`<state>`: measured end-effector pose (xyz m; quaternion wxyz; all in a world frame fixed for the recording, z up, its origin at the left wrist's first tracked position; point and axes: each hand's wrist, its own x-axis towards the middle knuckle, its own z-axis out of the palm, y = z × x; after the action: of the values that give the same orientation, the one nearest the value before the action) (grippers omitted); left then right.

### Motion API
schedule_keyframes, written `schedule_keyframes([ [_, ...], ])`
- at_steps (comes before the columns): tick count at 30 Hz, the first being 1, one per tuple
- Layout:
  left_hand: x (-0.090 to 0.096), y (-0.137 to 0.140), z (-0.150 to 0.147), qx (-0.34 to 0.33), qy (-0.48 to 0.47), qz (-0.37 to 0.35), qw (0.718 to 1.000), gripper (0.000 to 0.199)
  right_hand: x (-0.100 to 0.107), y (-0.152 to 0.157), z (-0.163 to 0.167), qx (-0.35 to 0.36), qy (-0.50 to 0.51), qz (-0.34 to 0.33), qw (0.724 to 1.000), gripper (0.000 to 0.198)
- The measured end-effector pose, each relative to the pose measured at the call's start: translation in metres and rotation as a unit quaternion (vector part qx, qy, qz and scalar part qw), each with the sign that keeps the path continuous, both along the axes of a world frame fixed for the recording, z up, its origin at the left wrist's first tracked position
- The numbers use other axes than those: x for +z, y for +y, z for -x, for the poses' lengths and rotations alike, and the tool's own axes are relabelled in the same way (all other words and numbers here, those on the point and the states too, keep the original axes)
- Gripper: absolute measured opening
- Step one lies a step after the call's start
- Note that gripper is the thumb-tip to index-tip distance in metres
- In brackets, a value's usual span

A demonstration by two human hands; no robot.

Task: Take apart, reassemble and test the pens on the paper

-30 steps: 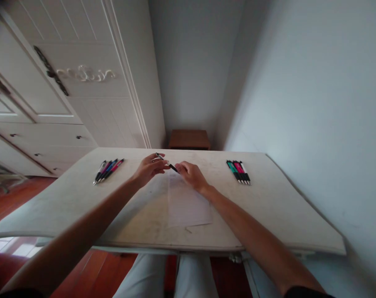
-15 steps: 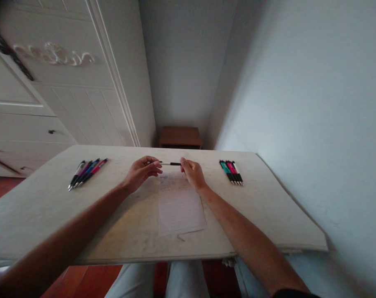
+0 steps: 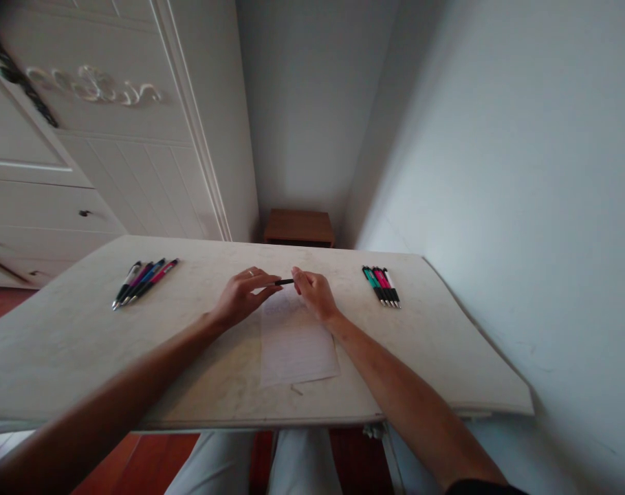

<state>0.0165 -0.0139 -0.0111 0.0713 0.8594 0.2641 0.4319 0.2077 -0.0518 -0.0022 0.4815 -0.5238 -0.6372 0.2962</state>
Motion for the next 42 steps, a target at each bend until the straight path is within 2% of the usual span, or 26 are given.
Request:
schedule_keyframes([
  [7,0.001,-0.004,0.001,0.001,0.032,0.075,0.997,0.023,-0.006,0.001,-0.001,0.020,-0.013,-0.005,1.000,0.055],
  [15,0.003,-0.005,0.002,-0.025,0.040,0.088,0.995,0.023,-0.006,-0.001,-0.001,0.032,-0.060,-0.040,0.997,0.053],
  [21,0.003,-0.005,0.001,-0.052,0.033,0.083,0.995,0.023,-0.006,-0.001,-0.005,0.045,-0.137,-0.109,0.984,0.051],
  [24,0.003,-0.005,0.000,-0.054,0.032,0.090,0.994,0.023,-0.005,-0.001,-0.005,0.044,-0.151,-0.124,0.980,0.052],
  [28,0.003,0.002,0.002,-0.027,0.025,0.127,0.991,0.023,-0.004,0.000,-0.004,0.011,-0.106,-0.088,0.990,0.053],
  [31,0.001,0.010,0.008,0.015,-0.013,0.145,0.989,0.050,-0.006,0.004,-0.008,-0.035,-0.043,-0.051,0.997,0.054],
  [32,0.001,0.013,0.010,0.024,-0.031,0.146,0.988,0.054,-0.008,0.006,-0.011,-0.052,-0.021,-0.039,0.998,0.055],
  [35,-0.002,0.019,0.017,0.040,-0.075,0.160,0.983,0.037,-0.013,0.013,-0.019,-0.078,0.030,-0.007,0.996,0.055],
  [38,-0.002,0.021,0.019,0.042,-0.096,0.184,0.977,0.027,-0.017,0.016,-0.022,-0.073,0.063,0.017,0.995,0.056],
  [42,0.002,0.016,0.018,0.055,-0.093,0.198,0.974,0.022,-0.014,0.013,-0.021,-0.049,0.049,-0.010,0.998,0.054],
])
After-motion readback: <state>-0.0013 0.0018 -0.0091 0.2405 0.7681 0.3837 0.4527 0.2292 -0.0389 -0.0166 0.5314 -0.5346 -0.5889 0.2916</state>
